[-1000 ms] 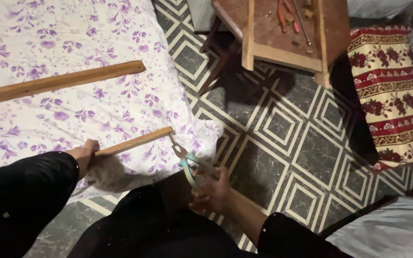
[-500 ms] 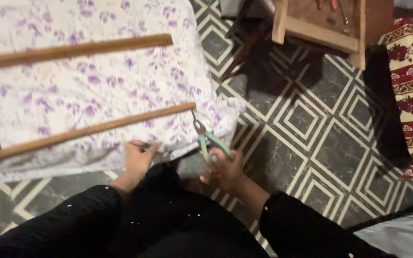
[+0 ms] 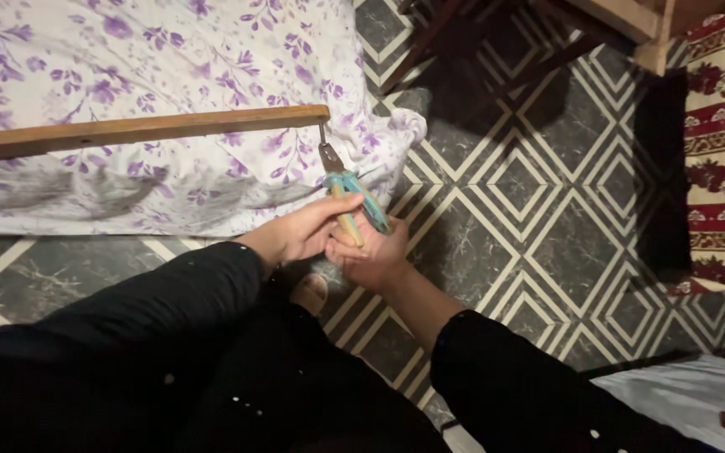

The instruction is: The person assembles a wooden chair frame by hand, using a screwdriver to tighten screws and pliers to adjust joints. They handle wooden slats and a chair frame, working on the floor next to a bed and a small table with tools.

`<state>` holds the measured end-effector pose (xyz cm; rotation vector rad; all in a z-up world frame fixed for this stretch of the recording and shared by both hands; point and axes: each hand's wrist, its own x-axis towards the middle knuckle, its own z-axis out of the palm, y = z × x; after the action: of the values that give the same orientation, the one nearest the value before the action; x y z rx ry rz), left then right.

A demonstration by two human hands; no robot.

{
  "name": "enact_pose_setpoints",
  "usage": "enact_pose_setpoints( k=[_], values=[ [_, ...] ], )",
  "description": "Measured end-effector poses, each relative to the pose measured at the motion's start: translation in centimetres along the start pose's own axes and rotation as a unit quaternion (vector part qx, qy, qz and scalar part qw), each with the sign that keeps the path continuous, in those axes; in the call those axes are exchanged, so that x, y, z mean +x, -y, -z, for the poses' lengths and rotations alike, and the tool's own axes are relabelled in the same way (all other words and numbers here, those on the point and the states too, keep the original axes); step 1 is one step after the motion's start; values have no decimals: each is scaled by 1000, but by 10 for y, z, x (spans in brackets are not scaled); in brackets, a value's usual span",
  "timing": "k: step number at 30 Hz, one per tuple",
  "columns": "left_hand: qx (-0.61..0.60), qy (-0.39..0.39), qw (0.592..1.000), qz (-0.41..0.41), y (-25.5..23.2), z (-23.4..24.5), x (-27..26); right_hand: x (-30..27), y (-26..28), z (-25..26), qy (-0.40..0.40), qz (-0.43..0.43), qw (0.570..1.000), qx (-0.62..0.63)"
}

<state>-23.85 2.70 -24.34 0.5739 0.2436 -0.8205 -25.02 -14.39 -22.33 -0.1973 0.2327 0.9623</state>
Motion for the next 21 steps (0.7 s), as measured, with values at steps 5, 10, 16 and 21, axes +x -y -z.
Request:
enact_pose_setpoints(
  k=[5,10,16,21],
  values=[
    [20,-64,998,12,7,-12,7,-3,0,23,-51,4,996,75],
    [78,-157,984,11,13,-3,25,0,-5,18,-198,-62,967,150],
    [166,-255,950,-65,35,7,48,-4,-23,1,-543,-12,819,-182],
    [223,-330,915,-69,38,5,56,-13,-36,36,-407,19,779,-477]
  ],
)
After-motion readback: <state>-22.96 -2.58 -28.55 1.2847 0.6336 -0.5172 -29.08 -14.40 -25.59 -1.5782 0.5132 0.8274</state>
